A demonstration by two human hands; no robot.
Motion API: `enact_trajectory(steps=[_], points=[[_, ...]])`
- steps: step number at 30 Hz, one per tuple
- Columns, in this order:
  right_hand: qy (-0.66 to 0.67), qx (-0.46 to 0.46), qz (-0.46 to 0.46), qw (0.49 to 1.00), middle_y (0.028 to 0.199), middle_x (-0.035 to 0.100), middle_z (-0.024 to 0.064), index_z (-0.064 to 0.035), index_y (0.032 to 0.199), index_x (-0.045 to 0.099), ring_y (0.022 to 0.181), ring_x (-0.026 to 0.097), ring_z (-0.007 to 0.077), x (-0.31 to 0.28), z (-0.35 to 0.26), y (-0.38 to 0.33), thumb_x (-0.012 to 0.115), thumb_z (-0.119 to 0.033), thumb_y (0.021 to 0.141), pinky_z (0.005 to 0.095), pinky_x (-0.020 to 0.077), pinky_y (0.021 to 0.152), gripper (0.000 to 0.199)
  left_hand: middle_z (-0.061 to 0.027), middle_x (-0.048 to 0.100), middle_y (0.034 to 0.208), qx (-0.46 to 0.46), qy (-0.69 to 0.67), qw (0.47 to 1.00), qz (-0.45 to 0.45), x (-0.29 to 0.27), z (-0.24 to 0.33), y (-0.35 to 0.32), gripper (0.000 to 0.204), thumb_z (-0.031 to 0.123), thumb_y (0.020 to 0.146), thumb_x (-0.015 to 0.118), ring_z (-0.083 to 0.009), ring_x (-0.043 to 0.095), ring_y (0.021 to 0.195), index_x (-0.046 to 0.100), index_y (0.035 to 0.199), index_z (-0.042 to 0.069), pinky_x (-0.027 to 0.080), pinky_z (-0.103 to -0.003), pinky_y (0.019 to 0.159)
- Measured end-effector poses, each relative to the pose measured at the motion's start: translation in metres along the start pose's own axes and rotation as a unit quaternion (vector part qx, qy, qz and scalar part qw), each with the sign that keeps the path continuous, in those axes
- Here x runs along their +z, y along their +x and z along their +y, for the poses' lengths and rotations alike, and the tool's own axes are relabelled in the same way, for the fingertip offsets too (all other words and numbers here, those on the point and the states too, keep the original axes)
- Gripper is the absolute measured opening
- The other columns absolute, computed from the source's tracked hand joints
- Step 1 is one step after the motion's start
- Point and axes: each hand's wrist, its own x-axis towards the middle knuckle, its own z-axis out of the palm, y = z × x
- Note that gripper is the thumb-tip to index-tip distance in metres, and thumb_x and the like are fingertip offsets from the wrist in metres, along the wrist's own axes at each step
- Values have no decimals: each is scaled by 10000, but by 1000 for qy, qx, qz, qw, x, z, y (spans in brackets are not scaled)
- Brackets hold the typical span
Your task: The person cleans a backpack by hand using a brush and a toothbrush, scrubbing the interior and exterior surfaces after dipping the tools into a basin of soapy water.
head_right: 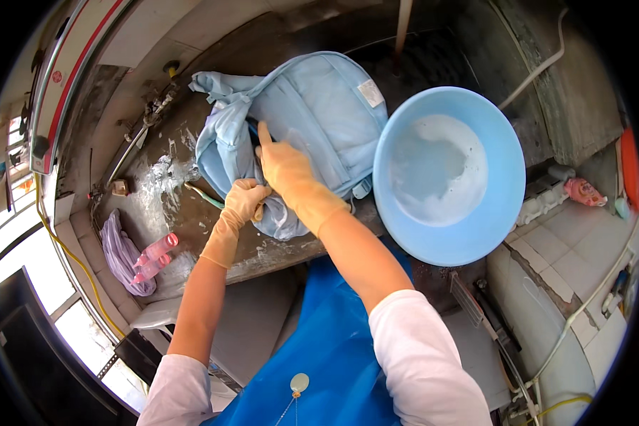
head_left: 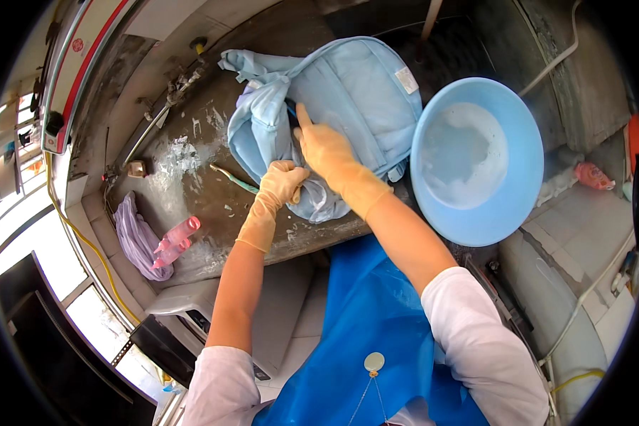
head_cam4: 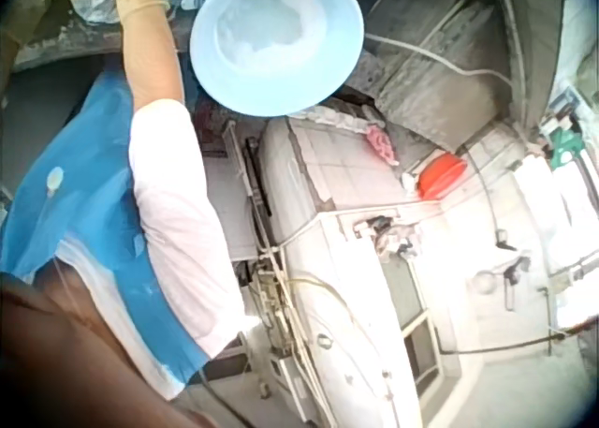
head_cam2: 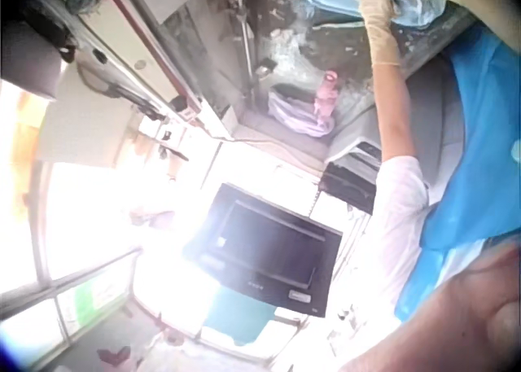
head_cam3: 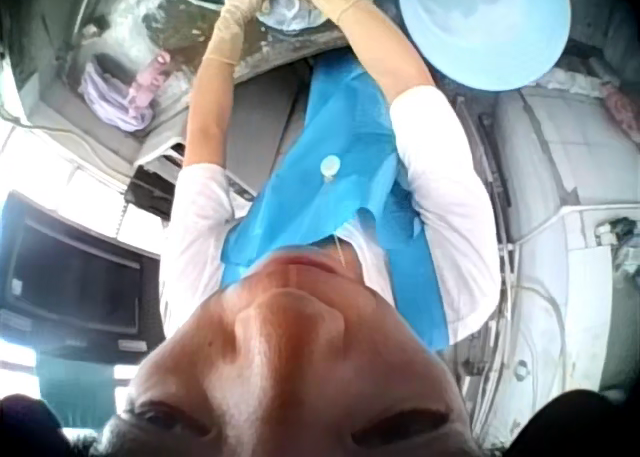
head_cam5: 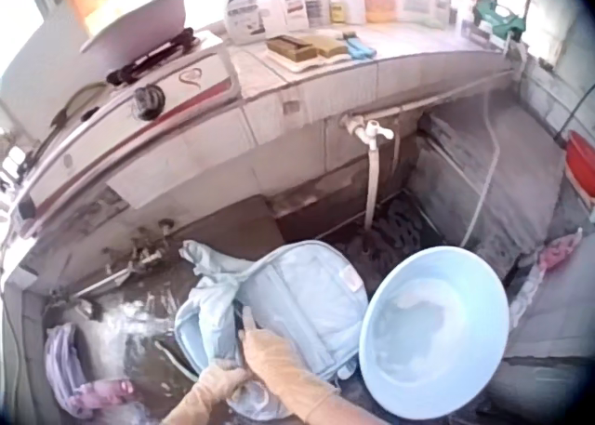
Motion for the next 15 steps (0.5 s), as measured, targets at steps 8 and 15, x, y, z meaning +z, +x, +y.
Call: enact_trajectory(steps=[8,15], points=[[-81,91,-73,990,797,637,268,-158,1500,263,665,638,421,-10,19,-104,493,-314,965,502,509,570,603,-107,576,504,-45,23,998,-44,-13,-6,-5,294,238,806,618,-179,558,406,581,641,-3,465,-305,419],[-60,68,-23,996,928,656,267,-89,1473,271,766,639,437,7,-2,-46,476,-296,974,511,489,686,578,-105,550,472,-28,3,996,-90,-21,-3,3,279,207,813,620,-185,540,385,577,632,0,440,-311,398]])
